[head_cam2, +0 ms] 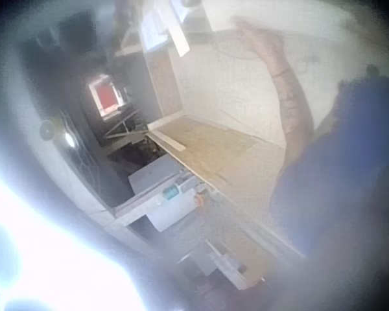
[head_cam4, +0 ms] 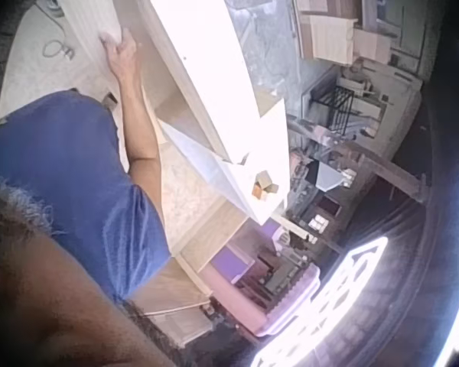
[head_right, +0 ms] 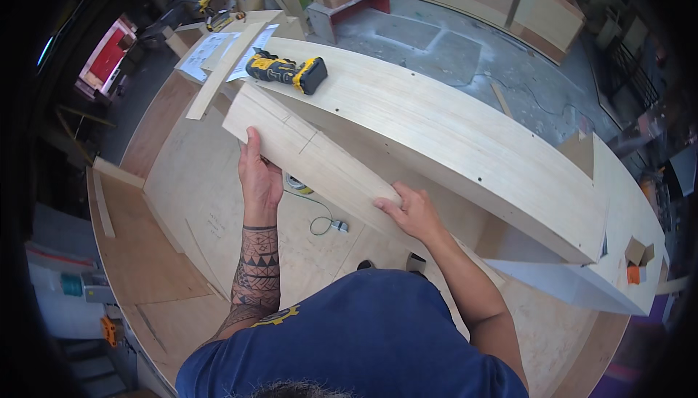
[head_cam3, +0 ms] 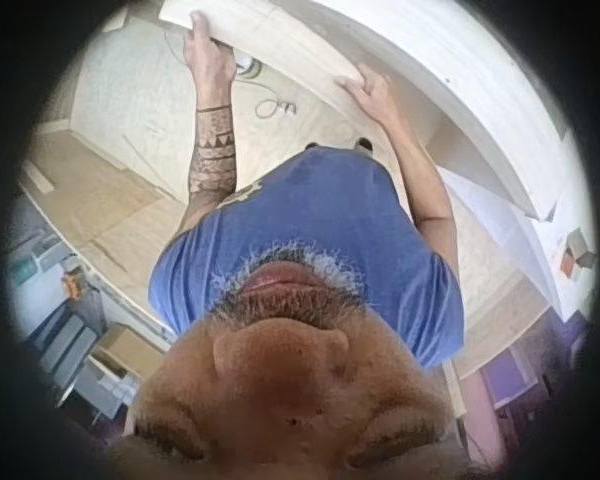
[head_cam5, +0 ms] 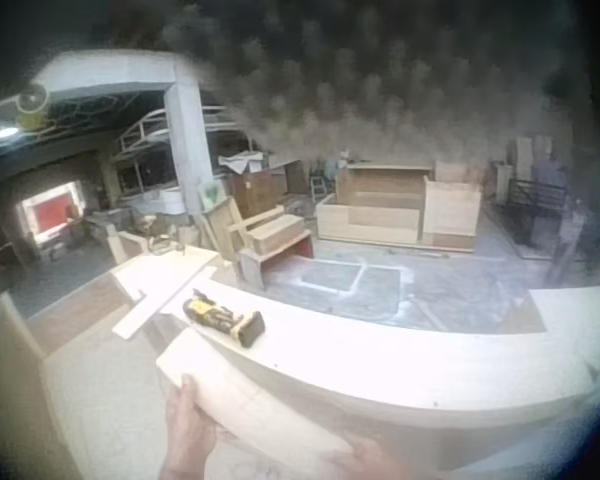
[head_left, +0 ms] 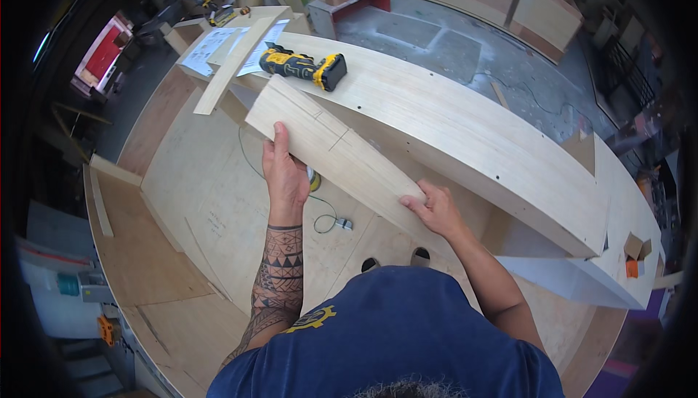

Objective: The recorder marks wood with a pencil and speed square before cutting it with an oscillating multi-tool to fit it into a furniture structure.

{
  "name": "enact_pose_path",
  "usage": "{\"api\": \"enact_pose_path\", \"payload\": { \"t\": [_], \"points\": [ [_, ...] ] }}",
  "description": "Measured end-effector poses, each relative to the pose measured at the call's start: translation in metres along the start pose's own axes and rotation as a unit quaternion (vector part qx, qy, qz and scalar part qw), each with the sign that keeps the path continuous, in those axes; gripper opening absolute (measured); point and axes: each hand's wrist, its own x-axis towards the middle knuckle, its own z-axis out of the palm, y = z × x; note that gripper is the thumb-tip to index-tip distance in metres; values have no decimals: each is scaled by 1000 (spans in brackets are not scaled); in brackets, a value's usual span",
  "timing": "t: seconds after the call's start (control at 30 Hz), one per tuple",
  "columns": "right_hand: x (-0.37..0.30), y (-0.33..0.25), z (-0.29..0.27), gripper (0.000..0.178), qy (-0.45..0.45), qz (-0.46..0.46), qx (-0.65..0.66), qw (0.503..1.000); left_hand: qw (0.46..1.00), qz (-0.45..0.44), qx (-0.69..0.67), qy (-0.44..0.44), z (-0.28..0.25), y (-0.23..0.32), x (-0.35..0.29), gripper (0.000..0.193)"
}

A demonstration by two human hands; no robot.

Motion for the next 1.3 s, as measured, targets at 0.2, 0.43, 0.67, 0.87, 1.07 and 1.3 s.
{"api": "enact_pose_path", "payload": {
  "t": [0.2, 0.43, 0.67, 0.87, 1.07, 1.3],
  "points": [
    [-73, 39, -22, 56, 52, 98, 34, 993, 973, 126, 186, -61, -51, 26, 41, 45],
    [-136, 35, -65, 56, 75, 181, 9, 981, 867, -80, 272, -409, 47, 41, 16, 30],
    [-168, 26, -75, 58, -3, 219, -41, 975, 663, -141, 415, -607, 84, 9, 35, 23],
    [-177, 27, -83, 60, 15, 189, -57, 980, 644, -177, 443, -598, 101, 2, 2, 8],
    [-177, 30, -85, 60, 13, 198, -57, 978, 600, -81, 470, -643, 90, -3, 2, 9],
    [-182, 40, -86, 59, 14, 187, -43, 981, 596, -27, 480, -643, 86, -2, -7, 10]
  ]
}}
